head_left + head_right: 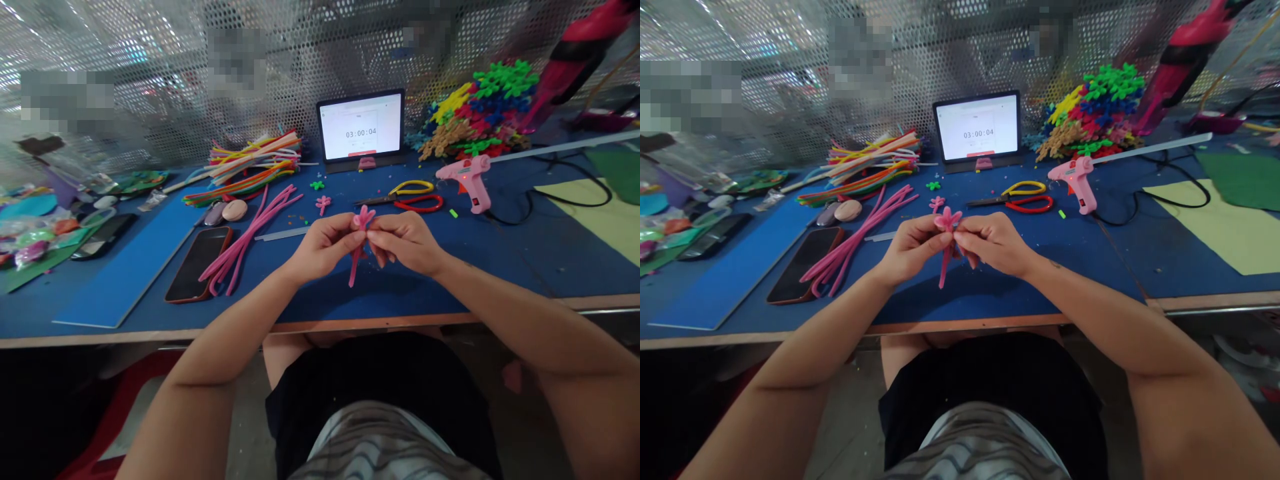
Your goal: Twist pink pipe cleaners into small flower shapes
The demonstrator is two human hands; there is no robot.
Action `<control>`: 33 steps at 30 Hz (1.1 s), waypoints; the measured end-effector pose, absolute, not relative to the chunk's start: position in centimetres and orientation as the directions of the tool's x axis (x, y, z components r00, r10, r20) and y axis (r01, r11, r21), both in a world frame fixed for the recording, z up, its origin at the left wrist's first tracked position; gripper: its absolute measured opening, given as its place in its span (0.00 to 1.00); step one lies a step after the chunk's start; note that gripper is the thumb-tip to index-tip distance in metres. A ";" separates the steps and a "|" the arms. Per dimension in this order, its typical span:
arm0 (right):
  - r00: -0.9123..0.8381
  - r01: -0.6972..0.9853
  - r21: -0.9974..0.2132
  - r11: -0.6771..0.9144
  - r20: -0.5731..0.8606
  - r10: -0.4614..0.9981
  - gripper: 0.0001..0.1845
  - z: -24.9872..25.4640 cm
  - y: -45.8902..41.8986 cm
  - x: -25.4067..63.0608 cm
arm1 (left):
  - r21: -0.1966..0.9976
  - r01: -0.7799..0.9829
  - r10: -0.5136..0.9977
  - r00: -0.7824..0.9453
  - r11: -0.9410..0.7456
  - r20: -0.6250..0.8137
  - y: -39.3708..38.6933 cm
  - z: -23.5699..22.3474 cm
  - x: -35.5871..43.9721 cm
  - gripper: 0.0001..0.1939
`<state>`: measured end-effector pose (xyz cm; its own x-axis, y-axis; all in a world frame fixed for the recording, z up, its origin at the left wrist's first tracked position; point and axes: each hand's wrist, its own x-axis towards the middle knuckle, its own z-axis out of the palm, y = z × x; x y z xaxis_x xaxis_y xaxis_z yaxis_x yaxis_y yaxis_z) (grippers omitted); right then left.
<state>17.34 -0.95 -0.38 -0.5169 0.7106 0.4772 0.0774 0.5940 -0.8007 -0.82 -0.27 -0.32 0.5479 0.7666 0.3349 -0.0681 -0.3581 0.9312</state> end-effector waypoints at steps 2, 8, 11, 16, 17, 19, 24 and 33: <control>-0.488 -0.096 -0.951 0.294 0.302 0.819 0.15 -0.6 -1.2 16.7 | 0.876 0.017 0.748 0.528 -0.483 0.402 -0.2 -0.3 -1.1 0.14; -0.549 -0.203 -0.979 -0.029 0.089 0.831 0.15 -0.3 -0.9 16.3 | 0.801 0.062 0.702 0.524 -0.596 0.482 0.3 -0.6 -1.3 0.13; -0.558 -0.156 -0.979 0.133 0.198 0.806 0.14 0.1 -0.6 16.9 | 0.866 -0.055 0.724 0.523 -0.497 0.449 0.3 -0.5 -1.1 0.12; -0.585 -0.127 -0.978 0.165 0.208 0.784 0.16 0.2 -0.4 17.4 | 0.921 -0.133 0.723 0.583 -0.367 0.372 0.0 -0.2 -0.9 0.10; -0.592 -0.133 -0.984 0.121 0.177 0.786 0.16 0.1 -0.4 17.4 | 0.925 -0.131 0.720 0.592 -0.358 0.362 0.0 -0.2 -0.9 0.10; -0.610 -0.149 -0.988 0.041 0.125 0.782 0.16 0.0 -0.4 17.3 | 0.927 -0.123 0.713 0.607 -0.353 0.352 -0.1 -0.3 -0.9 0.10; -0.640 -0.173 -0.985 0.001 0.113 0.760 0.17 0.1 -0.3 17.3 | 0.934 -0.132 0.723 0.601 -0.331 0.341 -0.1 -0.3 -1.0 0.10; -0.683 -0.302 -0.953 -0.025 0.198 0.703 0.20 -0.2 -0.7 17.3 | 0.943 -0.215 0.731 0.596 -0.253 0.332 -0.7 0.0 -0.8 0.10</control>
<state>17.28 -0.73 -0.17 -0.6829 0.7032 0.1981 -0.3018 -0.0246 -0.9531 -0.79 -0.67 -0.04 0.5965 0.7307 0.3321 -0.2148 -0.2534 0.9432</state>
